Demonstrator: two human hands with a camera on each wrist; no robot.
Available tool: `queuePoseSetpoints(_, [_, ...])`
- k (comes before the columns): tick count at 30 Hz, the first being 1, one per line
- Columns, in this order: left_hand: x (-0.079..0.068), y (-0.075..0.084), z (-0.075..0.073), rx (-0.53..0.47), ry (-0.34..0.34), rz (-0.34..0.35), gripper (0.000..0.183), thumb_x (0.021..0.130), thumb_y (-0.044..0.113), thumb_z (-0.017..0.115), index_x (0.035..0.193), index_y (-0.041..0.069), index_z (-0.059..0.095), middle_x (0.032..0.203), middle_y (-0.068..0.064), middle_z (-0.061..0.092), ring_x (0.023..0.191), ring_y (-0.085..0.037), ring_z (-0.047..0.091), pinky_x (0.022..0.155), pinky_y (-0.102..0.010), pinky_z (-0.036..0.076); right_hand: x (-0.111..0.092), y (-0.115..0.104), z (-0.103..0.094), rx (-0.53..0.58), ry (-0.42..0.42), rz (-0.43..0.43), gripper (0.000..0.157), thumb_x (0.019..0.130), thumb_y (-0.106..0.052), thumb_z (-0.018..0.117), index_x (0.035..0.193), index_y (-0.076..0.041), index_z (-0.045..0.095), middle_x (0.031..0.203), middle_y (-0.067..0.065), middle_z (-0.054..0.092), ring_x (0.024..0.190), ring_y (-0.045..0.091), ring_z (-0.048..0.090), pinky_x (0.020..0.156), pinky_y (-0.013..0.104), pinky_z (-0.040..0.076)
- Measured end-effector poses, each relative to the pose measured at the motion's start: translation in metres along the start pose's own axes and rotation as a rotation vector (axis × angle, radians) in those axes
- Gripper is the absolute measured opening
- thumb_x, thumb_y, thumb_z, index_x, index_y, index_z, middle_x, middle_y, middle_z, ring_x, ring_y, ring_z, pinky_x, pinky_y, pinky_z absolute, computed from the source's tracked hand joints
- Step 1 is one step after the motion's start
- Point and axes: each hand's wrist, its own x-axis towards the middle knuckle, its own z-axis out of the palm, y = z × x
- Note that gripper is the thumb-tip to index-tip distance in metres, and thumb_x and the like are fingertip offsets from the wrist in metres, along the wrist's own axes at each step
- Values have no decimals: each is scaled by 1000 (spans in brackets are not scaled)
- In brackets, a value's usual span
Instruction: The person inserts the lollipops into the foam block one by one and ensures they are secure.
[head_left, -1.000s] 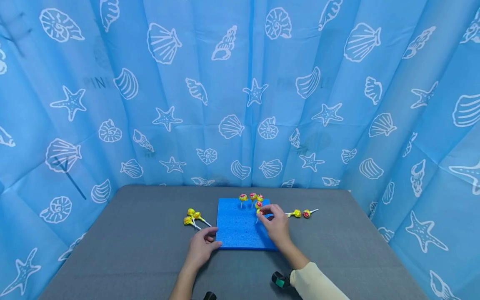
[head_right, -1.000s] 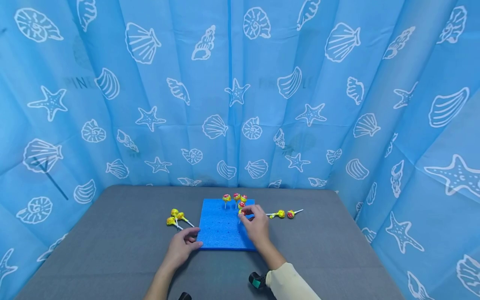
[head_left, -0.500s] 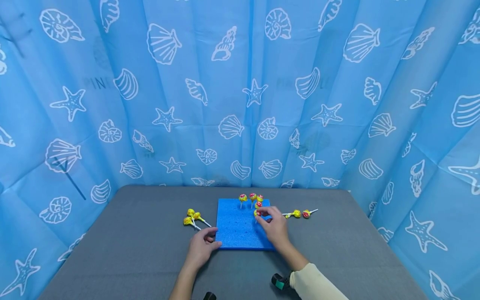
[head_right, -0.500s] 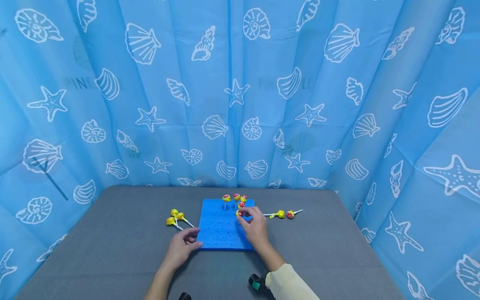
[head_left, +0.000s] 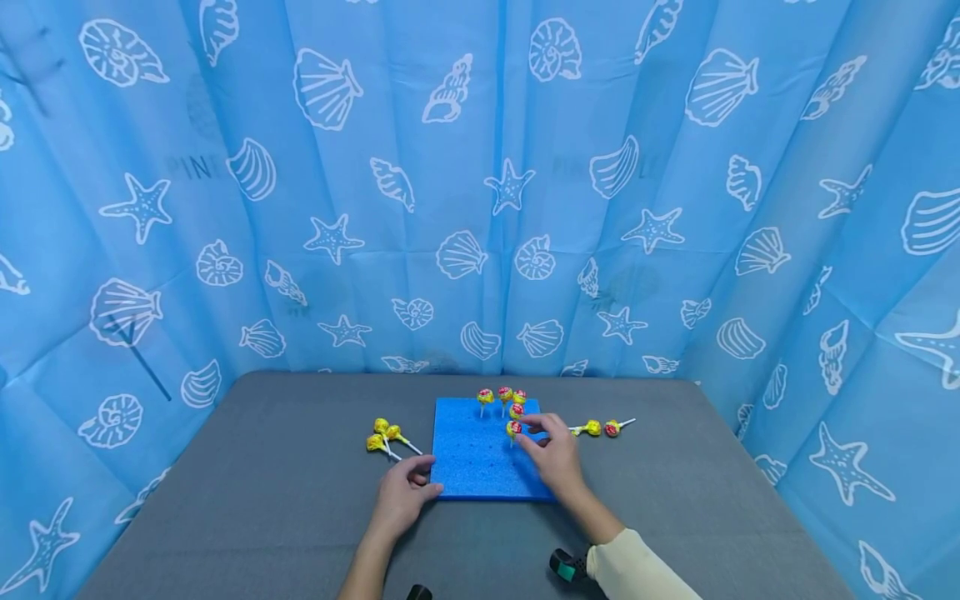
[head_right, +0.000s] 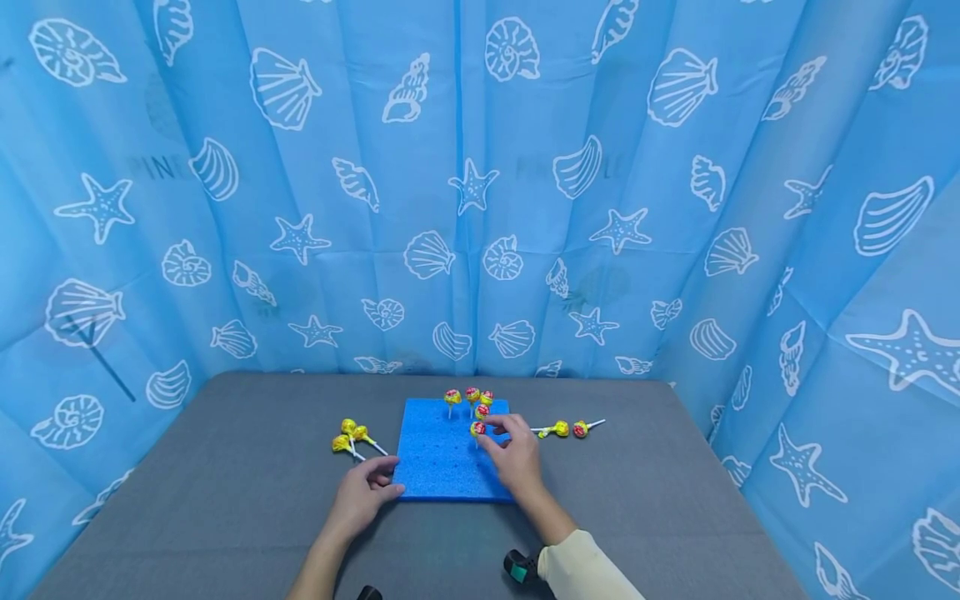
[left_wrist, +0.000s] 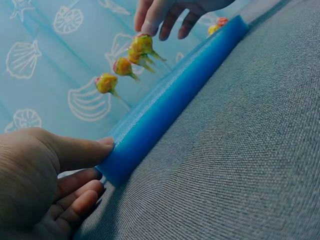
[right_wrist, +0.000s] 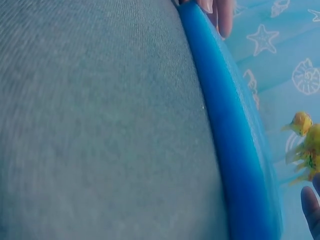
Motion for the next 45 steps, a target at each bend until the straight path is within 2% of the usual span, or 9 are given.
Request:
queuePoseSetpoints(3, [0,1,0,3,-4,1,40,85,13,76,123,10,64,111,-5,64,85,-18,54,72,-34,45,0,2,-3,-1,-5,32,21,86,-12,75,106,-11,69,105,4,62,95,25,61,78,38,53])
queuePoseSetpoints(7, [0,1,-1,0,-6,0,40,85,13,76,123,10,64,111,-6,64,85,-18,54,71,-34,46,-1,5,-7,-4,3,11,22,85,-10,75,106,-8,68,105,6,62,94,28,62,78,44,53])
queuePoseSetpoints(11, [-1,1,-1,-1,-5,0,40,85,12,75,123,10,64,110,-6,63,84,-18,54,71,-34,45,-2,9,-11,-32,21,-20,22,85,-8,76,105,-6,68,103,7,63,92,30,63,75,43,53])
queuePoseSetpoints(15, [-1,1,-1,0,-4,6,40,85,12,75,123,10,64,111,-6,63,84,-18,54,71,-34,45,-2,15,-15,-64,48,-13,23,84,-7,76,105,-5,68,102,7,63,91,29,63,74,41,54])
queuePoseSetpoints(20, [-1,0,-1,4,2,9,40,85,12,76,123,10,65,111,-5,64,85,-18,54,72,-34,45,-1,23,-20,-102,69,30,23,84,-6,77,105,-3,68,102,10,63,91,29,63,76,46,53])
queuePoseSetpoints(27, [0,-1,-1,9,1,9,40,85,13,76,124,9,64,110,-5,64,85,-18,54,72,-34,46,3,35,-30,-166,70,120,24,84,-8,76,106,0,68,104,14,63,95,30,61,81,46,50])
queuePoseSetpoints(33, [0,0,-1,18,0,6,40,85,13,76,123,10,65,112,-6,64,86,-18,54,72,-35,45,4,43,-41,-179,57,156,27,84,-7,76,108,2,66,104,20,62,93,31,60,80,46,48])
queuePoseSetpoints(45, [0,0,-1,3,1,17,40,85,12,76,123,10,65,111,-5,63,85,-18,54,72,-34,45,6,56,-53,-269,61,228,40,84,-9,75,119,4,61,107,22,58,94,33,57,80,49,45])
